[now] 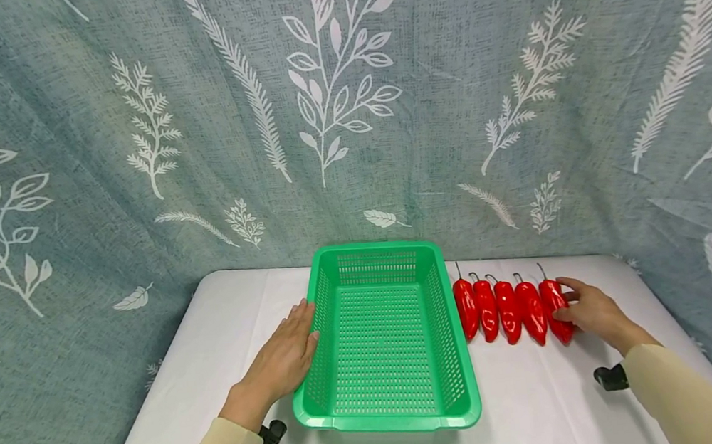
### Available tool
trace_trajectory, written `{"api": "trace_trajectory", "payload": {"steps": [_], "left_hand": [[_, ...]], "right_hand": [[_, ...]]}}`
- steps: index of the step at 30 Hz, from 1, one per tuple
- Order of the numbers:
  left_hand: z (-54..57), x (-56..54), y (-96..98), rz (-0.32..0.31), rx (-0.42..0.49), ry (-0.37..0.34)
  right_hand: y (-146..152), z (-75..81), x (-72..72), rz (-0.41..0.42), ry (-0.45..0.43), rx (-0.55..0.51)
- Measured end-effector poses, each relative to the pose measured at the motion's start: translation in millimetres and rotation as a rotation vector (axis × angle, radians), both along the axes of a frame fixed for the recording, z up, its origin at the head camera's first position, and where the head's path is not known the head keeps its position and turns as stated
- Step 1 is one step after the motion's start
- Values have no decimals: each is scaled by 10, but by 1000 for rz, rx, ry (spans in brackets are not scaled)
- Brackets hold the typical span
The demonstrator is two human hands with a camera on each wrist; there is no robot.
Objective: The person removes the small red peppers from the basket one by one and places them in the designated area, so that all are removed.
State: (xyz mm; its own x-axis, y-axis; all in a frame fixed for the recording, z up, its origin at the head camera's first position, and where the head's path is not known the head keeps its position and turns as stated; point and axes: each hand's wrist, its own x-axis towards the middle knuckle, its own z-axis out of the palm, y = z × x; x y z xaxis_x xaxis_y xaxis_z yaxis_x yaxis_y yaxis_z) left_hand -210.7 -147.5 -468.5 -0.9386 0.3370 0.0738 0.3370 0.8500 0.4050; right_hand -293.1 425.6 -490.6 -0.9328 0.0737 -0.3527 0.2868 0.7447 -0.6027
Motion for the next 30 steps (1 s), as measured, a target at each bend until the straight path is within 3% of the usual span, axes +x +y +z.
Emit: {"api": "trace_trajectory", "payload": {"steps": [30], "left_hand": [[-40,-94,-50,-5,-28,3]], "right_hand": [[-49,-57,66,-2,58,7]]}}
